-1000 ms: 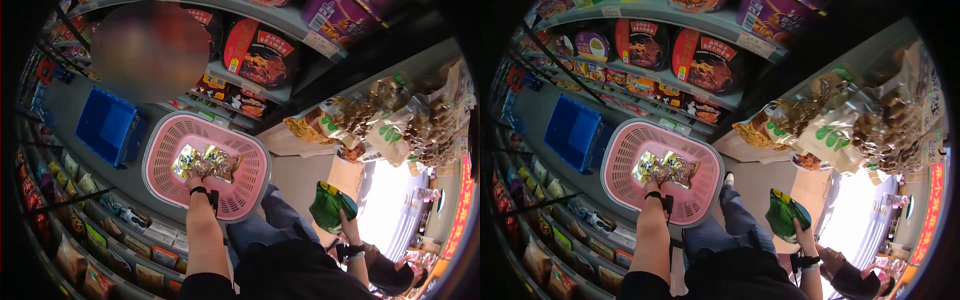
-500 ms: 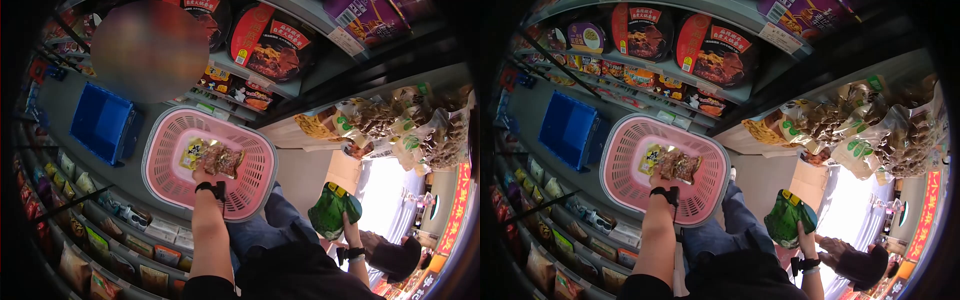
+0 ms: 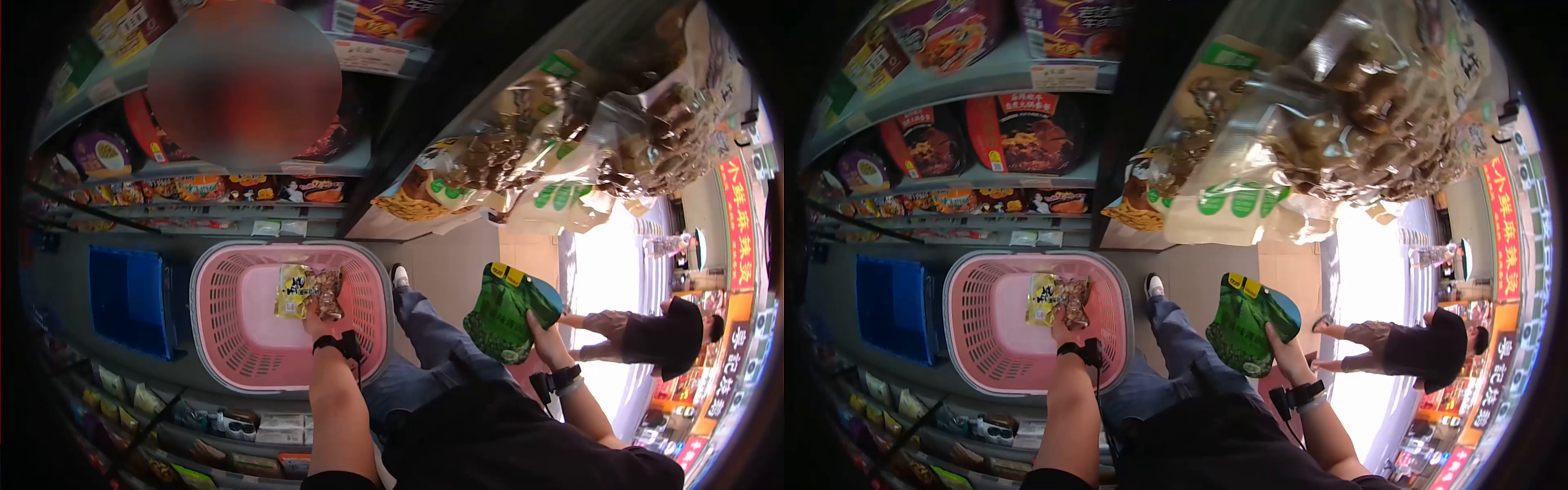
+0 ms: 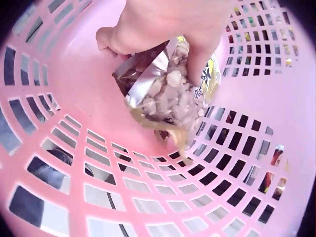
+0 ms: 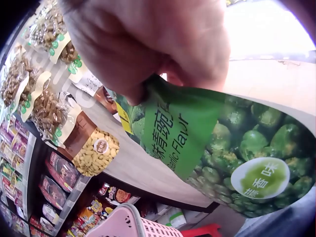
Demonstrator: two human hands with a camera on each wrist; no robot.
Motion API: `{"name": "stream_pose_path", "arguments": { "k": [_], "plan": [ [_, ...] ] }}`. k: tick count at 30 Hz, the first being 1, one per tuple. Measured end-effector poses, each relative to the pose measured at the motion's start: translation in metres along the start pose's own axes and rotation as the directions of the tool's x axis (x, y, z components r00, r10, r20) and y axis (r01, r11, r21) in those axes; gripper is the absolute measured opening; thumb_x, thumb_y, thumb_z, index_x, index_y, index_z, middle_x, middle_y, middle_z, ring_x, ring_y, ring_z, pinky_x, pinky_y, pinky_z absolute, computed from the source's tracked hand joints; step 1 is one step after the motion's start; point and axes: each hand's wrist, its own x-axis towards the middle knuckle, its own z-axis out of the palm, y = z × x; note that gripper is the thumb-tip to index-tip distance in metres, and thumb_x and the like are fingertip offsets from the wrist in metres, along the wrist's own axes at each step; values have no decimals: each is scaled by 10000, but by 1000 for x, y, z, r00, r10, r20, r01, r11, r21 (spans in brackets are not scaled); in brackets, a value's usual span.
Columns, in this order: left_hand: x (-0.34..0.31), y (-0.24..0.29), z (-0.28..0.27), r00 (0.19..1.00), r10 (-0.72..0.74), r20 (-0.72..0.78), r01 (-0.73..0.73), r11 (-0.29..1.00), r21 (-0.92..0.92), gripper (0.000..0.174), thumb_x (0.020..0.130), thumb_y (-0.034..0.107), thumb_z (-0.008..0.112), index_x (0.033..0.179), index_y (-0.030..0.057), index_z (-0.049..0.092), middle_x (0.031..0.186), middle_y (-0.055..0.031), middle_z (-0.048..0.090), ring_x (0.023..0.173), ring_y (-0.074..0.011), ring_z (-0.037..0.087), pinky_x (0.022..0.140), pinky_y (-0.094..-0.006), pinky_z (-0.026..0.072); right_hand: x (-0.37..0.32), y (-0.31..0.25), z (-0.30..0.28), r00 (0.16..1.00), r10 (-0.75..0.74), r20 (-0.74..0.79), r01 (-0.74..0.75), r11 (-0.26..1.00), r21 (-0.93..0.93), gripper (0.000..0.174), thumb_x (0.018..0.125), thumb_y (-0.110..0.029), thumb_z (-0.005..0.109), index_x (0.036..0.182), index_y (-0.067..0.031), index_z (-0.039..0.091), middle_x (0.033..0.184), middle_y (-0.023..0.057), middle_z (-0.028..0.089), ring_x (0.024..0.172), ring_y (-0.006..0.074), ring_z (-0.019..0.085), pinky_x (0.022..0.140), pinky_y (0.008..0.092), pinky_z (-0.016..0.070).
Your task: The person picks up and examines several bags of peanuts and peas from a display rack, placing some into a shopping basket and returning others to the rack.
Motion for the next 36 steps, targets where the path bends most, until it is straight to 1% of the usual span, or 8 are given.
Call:
{"name": "stream_pose_path", "arguments": {
  "k": [2, 8, 14, 20, 24, 26, 30, 36],
  "plan": [
    [-25, 11, 18, 987, 142, -71, -127, 975, 183, 343, 752, 81, 621, 1064, 13, 497, 956, -114, 566, 820, -258, 573, 666, -391, 492, 1, 2, 0, 998, 60, -9, -58, 993, 98, 408, 896, -242, 485, 1193, 33, 427, 1128, 57, 511, 1008, 130, 459, 874, 270, 376],
    [-69, 58, 40, 977, 172, 128, -201, 943, 266, 385, 702, -17, 632, 1061, 6, 494, 986, -102, 556, 821, -243, 581, 664, -396, 504, 7, -3, 11, 976, 96, 196, -202, 734, 648, 431, 918, -297, 413, 1247, -22, 362, 1231, 77, 445, 1104, 186, 442, 936, 330, 368],
    [-167, 122, 47, 857, 236, 457, -410, 850, 330, 376, 732, -10, 586, 1093, 26, 485, 973, -66, 566, 847, -218, 570, 742, -324, 470, 24, -26, 19, 965, -83, 249, -148, 611, 778, 427, 910, -299, 425, 1240, -33, 368, 1229, 83, 449, 1106, 196, 448, 939, 349, 377],
    [-227, 154, 5, 814, 7, 581, -324, 835, 444, 576, 658, -61, 564, 1204, 28, 401, 1063, -97, 544, 956, -237, 541, 819, -351, 451, 49, -36, 23, 930, -143, 340, -183, 620, 763, 420, 905, -287, 449, 1229, -30, 376, 1196, 79, 475, 1079, 184, 468, 909, 331, 400],
    [-306, 98, 56, 733, 50, 679, -364, 871, 329, 658, 602, -111, 560, 1223, 10, 379, 1097, -101, 530, 1000, -246, 529, 861, -347, 432, 65, -35, 23, 899, -140, 414, -226, 663, 714, 423, 911, -309, 434, 1209, -11, 394, 1174, 79, 493, 1063, 164, 477, 893, 314, 403],
    [-357, 62, 102, 700, -45, 713, -366, 835, 412, 662, 601, -112, 566, 1224, 9, 376, 1122, -103, 519, 1036, -238, 513, 876, -341, 424, 52, -54, 15, 874, -166, 457, -258, 638, 725, 414, 916, -321, 417, 1184, -5, 415, 1159, 82, 504, 1047, 164, 488, 886, 303, 404],
    [-349, -7, 159, 510, -290, 810, -444, 717, 537, 578, 668, -70, 604, 1203, 13, 402, 1118, -93, 530, 1012, -192, 526, 862, -312, 424, 51, -58, 4, 822, -234, 519, -319, 566, 760, 386, 930, -319, 378, 1156, -11, 434, 1095, 74, 531, 945, 148, 526, 834, 281, 427],
    [-368, -86, 203, 564, -405, 719, -445, 584, 678, 437, 733, 12, 635, 1136, 10, 465, 1057, -69, 571, 947, -146, 555, 818, -281, 444, 59, -33, -50, 836, -293, 463, -308, 448, 839, 359, 939, -285, 360, 1172, -19, 424, 1097, 55, 524, 935, 122, 516, 817, 278, 434]
  ]
}}
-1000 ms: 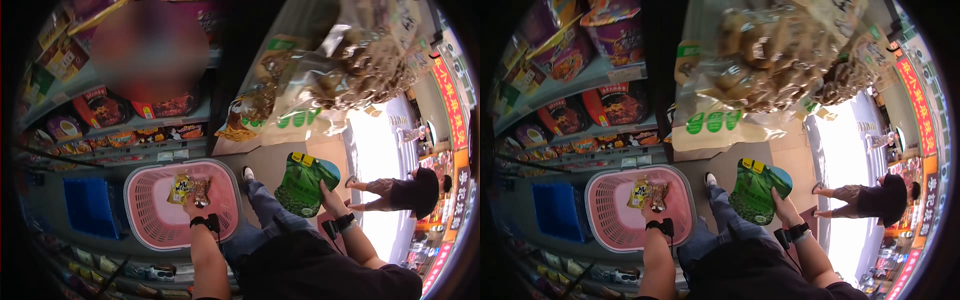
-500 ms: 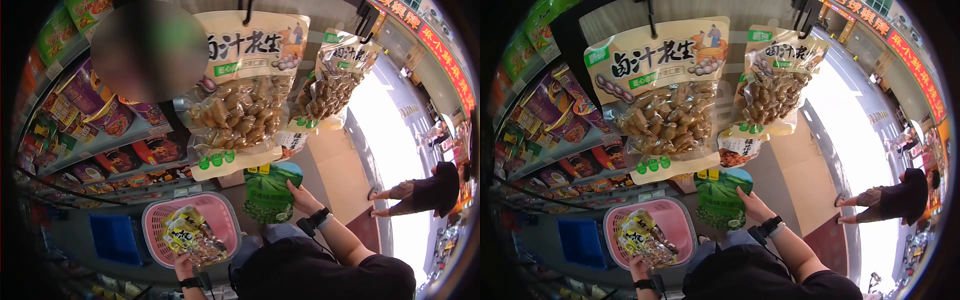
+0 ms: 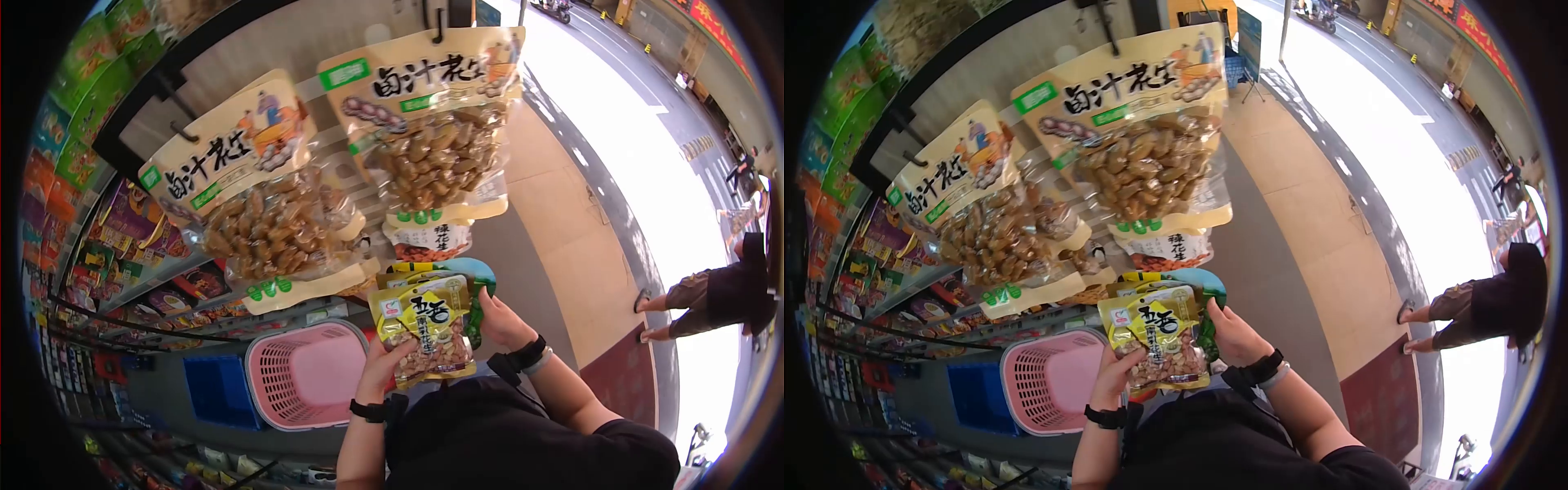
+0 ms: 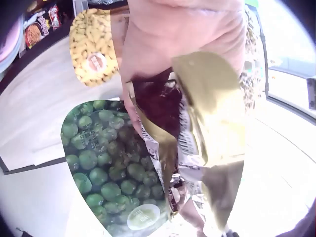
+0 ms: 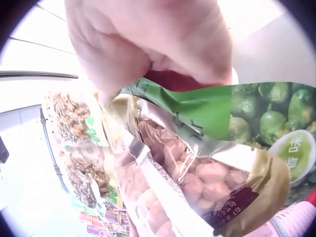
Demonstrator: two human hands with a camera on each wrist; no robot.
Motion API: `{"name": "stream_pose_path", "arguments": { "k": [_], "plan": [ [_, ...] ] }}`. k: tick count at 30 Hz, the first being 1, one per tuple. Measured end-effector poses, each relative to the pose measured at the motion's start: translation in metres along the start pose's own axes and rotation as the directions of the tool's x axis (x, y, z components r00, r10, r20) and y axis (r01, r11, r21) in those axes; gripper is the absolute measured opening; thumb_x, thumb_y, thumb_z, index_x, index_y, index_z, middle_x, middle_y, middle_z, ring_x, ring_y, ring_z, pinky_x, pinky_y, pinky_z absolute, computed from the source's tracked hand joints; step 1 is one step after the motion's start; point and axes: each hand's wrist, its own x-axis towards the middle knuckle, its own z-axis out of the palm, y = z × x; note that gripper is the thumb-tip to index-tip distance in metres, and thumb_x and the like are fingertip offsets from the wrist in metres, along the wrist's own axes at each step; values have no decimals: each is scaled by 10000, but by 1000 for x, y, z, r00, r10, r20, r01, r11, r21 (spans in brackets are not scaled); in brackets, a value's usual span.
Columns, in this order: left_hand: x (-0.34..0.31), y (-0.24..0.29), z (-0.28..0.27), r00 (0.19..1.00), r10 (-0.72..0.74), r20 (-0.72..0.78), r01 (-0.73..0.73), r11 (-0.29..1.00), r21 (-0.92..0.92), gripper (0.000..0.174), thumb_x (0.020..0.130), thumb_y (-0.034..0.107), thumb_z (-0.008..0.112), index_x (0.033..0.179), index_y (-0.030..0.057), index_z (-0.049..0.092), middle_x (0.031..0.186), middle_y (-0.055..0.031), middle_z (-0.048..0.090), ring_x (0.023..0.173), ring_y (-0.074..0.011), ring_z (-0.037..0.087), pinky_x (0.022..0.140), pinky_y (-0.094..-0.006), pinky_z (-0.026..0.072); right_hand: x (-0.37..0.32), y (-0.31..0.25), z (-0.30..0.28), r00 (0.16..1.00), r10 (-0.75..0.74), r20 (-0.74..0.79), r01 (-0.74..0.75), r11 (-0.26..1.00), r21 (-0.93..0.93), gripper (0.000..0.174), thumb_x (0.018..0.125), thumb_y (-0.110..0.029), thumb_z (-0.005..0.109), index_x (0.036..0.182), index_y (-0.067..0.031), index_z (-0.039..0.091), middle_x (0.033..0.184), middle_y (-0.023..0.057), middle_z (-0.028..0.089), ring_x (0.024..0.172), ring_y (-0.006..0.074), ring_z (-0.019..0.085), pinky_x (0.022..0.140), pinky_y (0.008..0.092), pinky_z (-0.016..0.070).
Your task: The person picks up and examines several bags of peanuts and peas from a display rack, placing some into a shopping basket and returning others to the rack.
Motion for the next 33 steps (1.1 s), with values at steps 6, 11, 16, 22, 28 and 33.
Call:
{"name": "stream_pose_path", "arguments": {
  "k": [6, 11, 16, 22, 28, 33],
  "plan": [
    [19, -4, 53, 975, 186, 122, -213, 938, 274, 529, 703, 40, 688, 1169, 12, 438, 1063, -64, 550, 968, -136, 530, 846, -277, 417, -23, -25, -24, 975, -215, 60, 222, 964, -145, 337, 893, -98, 453, 1219, -36, 400, 1173, 52, 497, 1035, 137, 490, 881, 296, 409],
    [17, 12, 82, 892, 422, 163, -431, 686, 586, 550, 673, 129, 723, 1154, 22, 479, 1154, -111, 415, 1095, -200, 415, 926, -320, 343, -35, -42, -17, 926, -374, -56, 362, 919, -153, 346, 846, 48, 387, 1177, -38, 444, 1137, 64, 521, 1023, 161, 506, 870, 304, 417],
    [9, 20, 91, 845, 506, 174, -459, 520, 720, 447, 651, 169, 739, 1052, 55, 579, 1210, -116, 293, 1163, -263, 306, 978, -351, 276, -39, -55, -13, 889, -456, -35, 435, 868, -238, 309, 834, 55, 418, 1125, -22, 486, 1069, 50, 556, 960, 143, 527, 832, 282, 425],
    [-42, 46, 83, 928, 372, -19, -325, 833, 447, 318, 707, 7, 666, 1000, -47, 554, 870, -97, 619, 761, -135, 590, 720, -259, 473, -63, -81, -18, 750, -658, -70, 495, 628, -601, 154, 839, -62, 549, 976, 5, 568, 844, -8, 587, 762, 63, 507, 678, 217, 423],
    [-89, 126, 93, 593, 748, -299, -598, 657, 458, 337, 750, -58, 503, 1085, -20, 487, 1021, -71, 557, 897, -139, 547, 775, -257, 440, -83, -88, -38, 783, -606, -141, 353, 619, -702, 133, 813, -63, 581, 914, 23, 592, 750, -10, 592, 679, 63, 524, 622, 222, 436],
    [-89, 226, 105, 549, 787, -280, -642, 612, 462, 289, 858, 80, 492, 1129, -16, 464, 1034, -75, 555, 900, -128, 550, 752, -253, 449, -81, -73, -21, 864, -502, -47, 327, 628, -707, 205, 827, -41, 545, 1027, 3, 548, 919, 20, 592, 828, 96, 528, 731, 237, 430]
  ]
}}
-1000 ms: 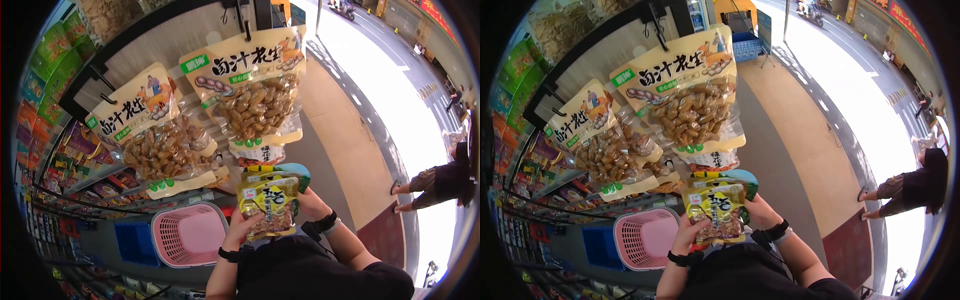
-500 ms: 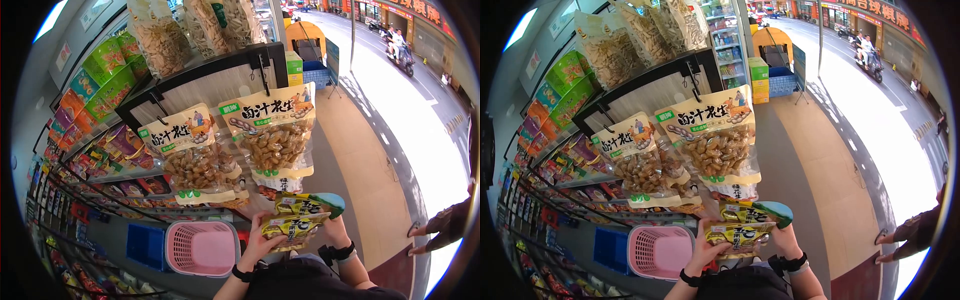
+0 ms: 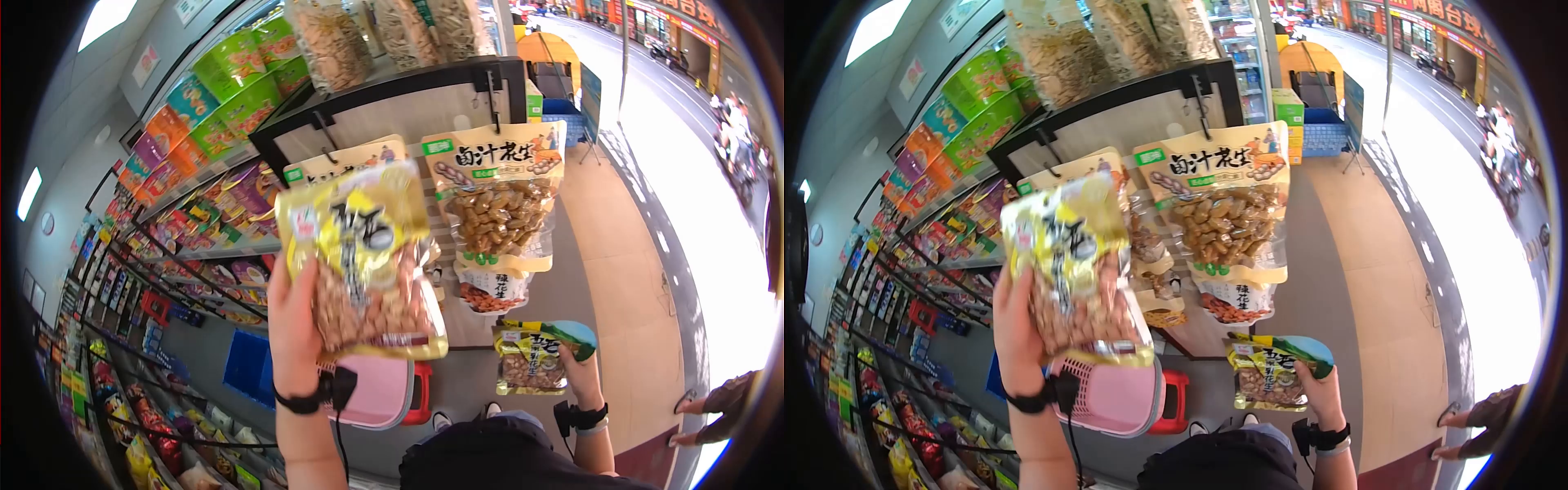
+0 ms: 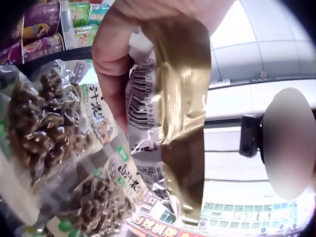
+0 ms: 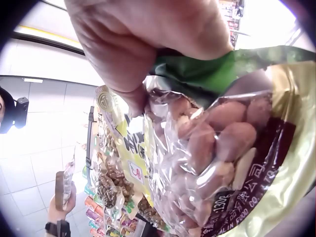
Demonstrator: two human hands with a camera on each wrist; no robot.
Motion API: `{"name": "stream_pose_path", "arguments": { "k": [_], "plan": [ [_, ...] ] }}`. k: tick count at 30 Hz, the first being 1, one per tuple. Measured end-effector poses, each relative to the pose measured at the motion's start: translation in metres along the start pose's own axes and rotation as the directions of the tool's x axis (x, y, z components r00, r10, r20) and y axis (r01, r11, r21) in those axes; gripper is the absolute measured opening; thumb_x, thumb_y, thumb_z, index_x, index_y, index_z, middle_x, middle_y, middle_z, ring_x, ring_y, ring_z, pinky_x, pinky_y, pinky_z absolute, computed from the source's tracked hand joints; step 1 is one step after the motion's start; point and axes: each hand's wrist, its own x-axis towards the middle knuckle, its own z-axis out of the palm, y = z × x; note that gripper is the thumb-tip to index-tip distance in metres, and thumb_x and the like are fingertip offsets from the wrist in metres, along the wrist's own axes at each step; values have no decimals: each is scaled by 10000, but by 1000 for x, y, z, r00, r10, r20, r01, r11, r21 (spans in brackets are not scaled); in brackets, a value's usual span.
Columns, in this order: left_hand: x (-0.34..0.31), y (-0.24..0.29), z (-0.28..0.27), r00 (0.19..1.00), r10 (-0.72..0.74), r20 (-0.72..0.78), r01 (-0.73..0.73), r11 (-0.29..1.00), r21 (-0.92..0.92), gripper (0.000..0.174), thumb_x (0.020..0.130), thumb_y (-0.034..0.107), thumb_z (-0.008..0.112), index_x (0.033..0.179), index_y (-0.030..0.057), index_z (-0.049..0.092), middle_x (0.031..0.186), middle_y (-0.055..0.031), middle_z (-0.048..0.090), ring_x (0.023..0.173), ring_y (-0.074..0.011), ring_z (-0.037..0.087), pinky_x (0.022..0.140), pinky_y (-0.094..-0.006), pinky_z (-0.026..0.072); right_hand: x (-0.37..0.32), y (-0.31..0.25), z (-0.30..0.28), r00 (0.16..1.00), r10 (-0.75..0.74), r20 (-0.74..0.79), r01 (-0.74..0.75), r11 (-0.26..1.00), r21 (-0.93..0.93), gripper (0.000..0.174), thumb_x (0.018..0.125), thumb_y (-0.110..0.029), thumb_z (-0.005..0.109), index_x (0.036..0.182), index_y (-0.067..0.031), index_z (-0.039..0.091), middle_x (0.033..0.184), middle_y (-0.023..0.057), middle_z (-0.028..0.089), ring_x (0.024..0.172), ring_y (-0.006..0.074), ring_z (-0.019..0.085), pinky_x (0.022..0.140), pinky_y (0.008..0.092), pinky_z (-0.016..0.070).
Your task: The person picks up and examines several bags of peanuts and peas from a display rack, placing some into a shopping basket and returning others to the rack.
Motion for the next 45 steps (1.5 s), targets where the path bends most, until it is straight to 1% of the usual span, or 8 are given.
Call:
{"name": "stream_pose_path", "arguments": {
  "k": [5, 10, 20, 23, 25, 39, 43, 45],
  "plan": [
    [49, 17, -4, 999, -31, 11, 32, 996, -89, 297, 853, 106, 514, 1115, -27, 469, 1001, -82, 570, 856, -125, 572, 698, -248, 477, -7, 3, 31, 997, -33, 75, 30, 999, 40, 199, 817, -32, 552, 1012, 9, 547, 921, 26, 592, 836, 100, 530, 747, 246, 434],
    [63, 24, -14, 991, -129, 20, 129, 992, -13, 298, 833, 129, 546, 1067, -47, 496, 936, -105, 590, 800, -149, 599, 670, -280, 503, -12, -2, 45, 994, 12, 106, -23, 995, 96, 118, 805, -59, 582, 898, 14, 581, 757, -1, 590, 682, 61, 512, 607, 215, 432],
    [87, 43, -22, 924, -343, 170, 322, 936, 142, 231, 849, 110, 504, 983, -76, 539, 867, -113, 618, 706, -154, 622, 616, -265, 522, -9, -5, 60, 992, 25, 127, -41, 992, 119, 118, 807, -66, 586, 899, 7, 581, 738, -13, 586, 643, 52, 501, 570, 207, 419],
    [91, 43, -30, 905, -387, 177, 358, 917, 176, 239, 860, 109, 484, 964, -99, 539, 884, -133, 616, 717, -162, 623, 618, -273, 524, -7, -3, 63, 987, 13, 159, -34, 992, 125, 143, 808, -64, 585, 931, 9, 577, 780, -3, 598, 685, 57, 513, 611, 210, 431],
    [93, 46, -35, 874, -417, 250, 396, 909, 133, 236, 862, 101, 470, 956, -103, 541, 884, -140, 617, 707, -168, 625, 618, -279, 527, -6, -2, 63, 974, 21, 224, -53, 990, 134, 220, 812, -36, 566, 1023, 5, 520, 935, 29, 581, 850, 102, 525, 763, 248, 437],
    [105, 57, -36, 727, -614, 307, 603, 785, 142, 232, 868, 92, 440, 974, -100, 517, 877, -147, 611, 715, -195, 628, 636, -312, 542, -2, -5, 77, 970, -20, 243, -42, 968, 246, 207, 813, -45, 574, 1009, 15, 544, 903, 11, 596, 810, 75, 519, 739, 231, 437],
    [94, 26, -39, 783, -530, 326, 512, 846, 146, 278, 879, 161, 478, 1038, -65, 512, 936, -126, 606, 814, -190, 612, 688, -323, 521, -1, -14, 82, 979, -30, 200, -37, 946, 322, 260, 817, -59, 581, 1061, -2, 512, 957, 12, 576, 856, 76, 506, 754, 233, 432],
    [83, 14, -36, 893, -373, 254, 363, 928, 85, 317, 870, 146, 501, 1147, 4, 441, 1047, -106, 553, 914, -176, 569, 763, -327, 484, 4, -10, 82, 978, -49, 201, -19, 946, 322, 293, 820, -67, 583, 1093, -20, 487, 982, 11, 562, 859, 79, 503, 739, 231, 432]
  ]
}}
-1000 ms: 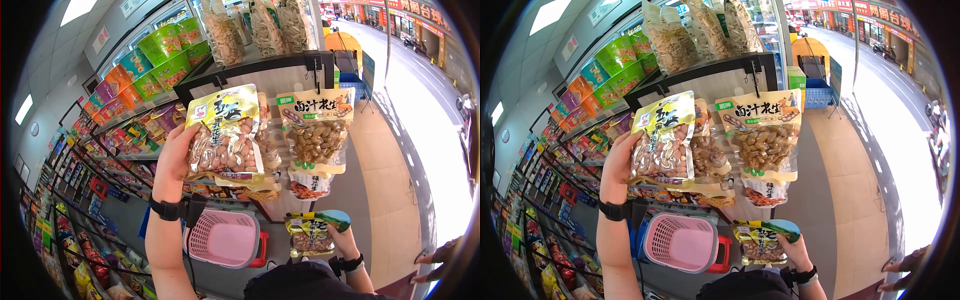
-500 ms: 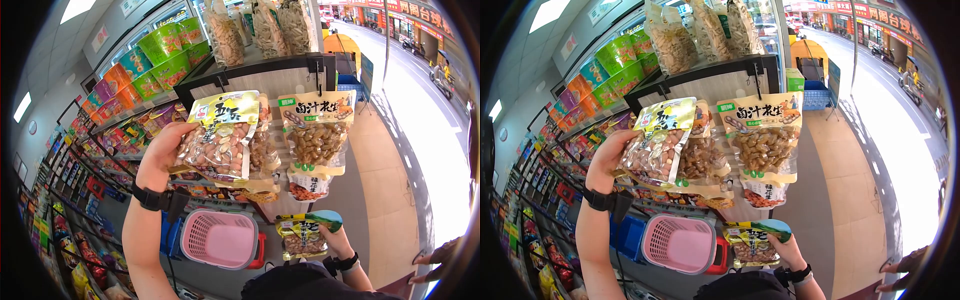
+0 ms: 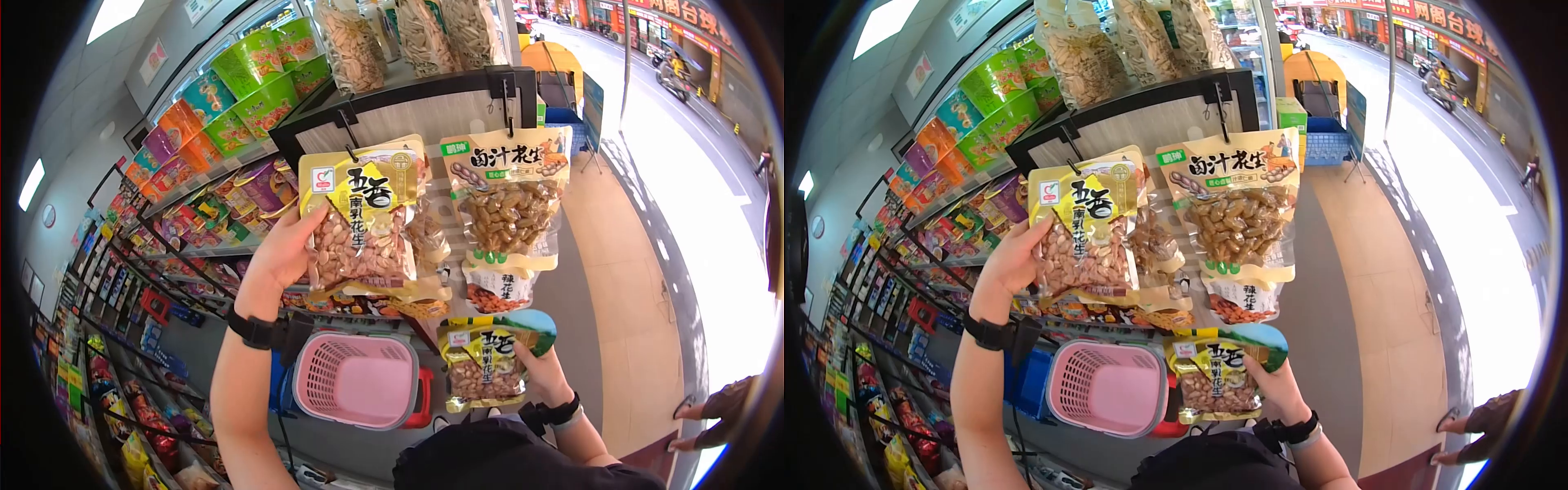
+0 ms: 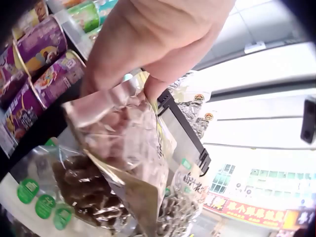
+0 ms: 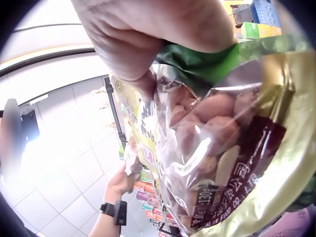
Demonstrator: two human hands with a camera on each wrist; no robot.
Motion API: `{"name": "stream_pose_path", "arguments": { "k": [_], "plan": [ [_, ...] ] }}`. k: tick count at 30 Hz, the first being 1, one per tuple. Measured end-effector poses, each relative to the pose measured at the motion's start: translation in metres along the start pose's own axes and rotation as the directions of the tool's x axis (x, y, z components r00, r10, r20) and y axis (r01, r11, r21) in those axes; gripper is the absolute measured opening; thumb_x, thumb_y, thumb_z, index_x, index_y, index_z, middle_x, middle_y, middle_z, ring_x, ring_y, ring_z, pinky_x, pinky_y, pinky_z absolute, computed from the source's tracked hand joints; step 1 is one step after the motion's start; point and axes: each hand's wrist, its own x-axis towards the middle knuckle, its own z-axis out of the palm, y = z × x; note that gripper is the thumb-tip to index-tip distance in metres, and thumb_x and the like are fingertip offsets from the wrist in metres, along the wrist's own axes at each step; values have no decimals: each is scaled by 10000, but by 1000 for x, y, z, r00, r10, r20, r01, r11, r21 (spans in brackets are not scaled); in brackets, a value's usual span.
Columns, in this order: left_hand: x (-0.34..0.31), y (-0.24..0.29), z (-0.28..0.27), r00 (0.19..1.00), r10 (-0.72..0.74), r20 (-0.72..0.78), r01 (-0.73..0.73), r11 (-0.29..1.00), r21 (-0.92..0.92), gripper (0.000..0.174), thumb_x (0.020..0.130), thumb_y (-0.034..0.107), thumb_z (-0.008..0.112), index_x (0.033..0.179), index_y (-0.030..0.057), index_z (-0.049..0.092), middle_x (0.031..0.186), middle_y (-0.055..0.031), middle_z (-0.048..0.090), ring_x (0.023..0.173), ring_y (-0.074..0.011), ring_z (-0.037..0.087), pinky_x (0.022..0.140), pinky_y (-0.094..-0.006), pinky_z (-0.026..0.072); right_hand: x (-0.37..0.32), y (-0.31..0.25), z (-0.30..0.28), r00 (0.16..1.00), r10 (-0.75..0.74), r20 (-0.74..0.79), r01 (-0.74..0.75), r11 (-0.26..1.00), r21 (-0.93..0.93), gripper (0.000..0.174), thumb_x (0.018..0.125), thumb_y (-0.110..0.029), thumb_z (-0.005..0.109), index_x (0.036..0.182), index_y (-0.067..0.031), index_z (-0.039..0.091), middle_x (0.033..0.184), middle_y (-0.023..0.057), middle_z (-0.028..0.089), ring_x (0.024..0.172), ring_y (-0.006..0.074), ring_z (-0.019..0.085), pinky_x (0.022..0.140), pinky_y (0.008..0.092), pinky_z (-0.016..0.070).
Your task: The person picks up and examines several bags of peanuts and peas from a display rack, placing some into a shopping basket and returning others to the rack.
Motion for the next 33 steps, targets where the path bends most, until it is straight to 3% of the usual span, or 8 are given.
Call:
{"name": "stream_pose_path", "arguments": {
  "k": [2, 4, 6, 8, 12, 16, 24, 33],
  "plan": [
    [-8, -17, -4, 992, 87, -90, -84, 996, 33, 310, 853, 156, 540, 1117, 27, 442, 994, -77, 537, 861, -146, 538, 726, -284, 451, 4, -8, 5, 997, 76, -6, -74, 987, 140, 310, 823, -69, 583, 1110, -31, 472, 988, 12, 555, 836, 84, 507, 714, 231, 434],
    [-27, -35, -1, 683, 664, -304, -319, 645, 694, 264, 846, 172, 551, 1028, 11, 447, 882, -64, 522, 755, -135, 506, 664, -263, 423, 8, -10, 8, 999, 52, 15, -54, 981, 189, 327, 828, -61, 574, 1132, -38, 456, 1002, 10, 549, 838, 78, 502, 699, 219, 426],
    [-62, -57, 27, 665, 709, -235, -431, 621, 655, 264, 820, 191, 585, 949, 7, 448, 805, -68, 501, 708, -138, 479, 638, -271, 407, 10, -12, 14, 998, 51, 25, -56, 960, 274, 335, 834, -47, 557, 1151, -34, 449, 1031, 12, 547, 878, 77, 499, 722, 216, 419],
    [-95, -83, 47, 834, 550, -46, -309, 534, 787, 313, 780, 200, 636, 951, 1, 464, 808, -93, 520, 742, -153, 510, 659, -270, 410, 11, -22, 28, 999, 43, 31, -50, 947, 318, 342, 837, -35, 546, 1165, -31, 450, 1064, 16, 543, 914, 84, 499, 750, 219, 416],
    [-112, -135, 66, 972, 183, 146, -234, 770, 594, 302, 739, 69, 655, 992, -16, 513, 838, -66, 596, 712, -99, 554, 654, -241, 442, 12, -26, 48, 995, 73, 67, -93, 918, 386, 314, 835, -43, 552, 1141, -42, 483, 1047, 12, 555, 903, 76, 510, 736, 208, 424],
    [-112, -147, 82, 974, 223, -44, -212, 960, 185, 272, 792, 102, 621, 1015, -24, 530, 832, -75, 620, 733, -79, 555, 634, -225, 438, 15, -24, 52, 991, 87, 101, -118, 924, 364, 308, 842, -59, 547, 1142, -47, 474, 1056, 19, 544, 944, 95, 500, 801, 245, 419],
    [-84, -89, 100, 903, 426, 50, -425, 871, 249, 165, 823, 79, 577, 934, -42, 565, 765, -23, 600, 684, -32, 499, 596, -193, 416, 6, -25, 15, 997, 80, -10, -67, 890, 451, 360, 929, -297, 373, 1201, -63, 399, 1170, 59, 498, 1031, 178, 506, 889, 329, 417],
    [-8, -14, 162, 907, 414, 69, -395, 898, -195, 175, 824, 69, 555, 961, -38, 573, 859, -56, 620, 698, -73, 578, 603, -197, 458, -18, -29, -8, 971, 181, -155, -78, 856, 511, 341, 918, -274, 424, 1136, -17, 473, 1127, 64, 539, 1013, 170, 514, 876, 317, 423]
  ]
}}
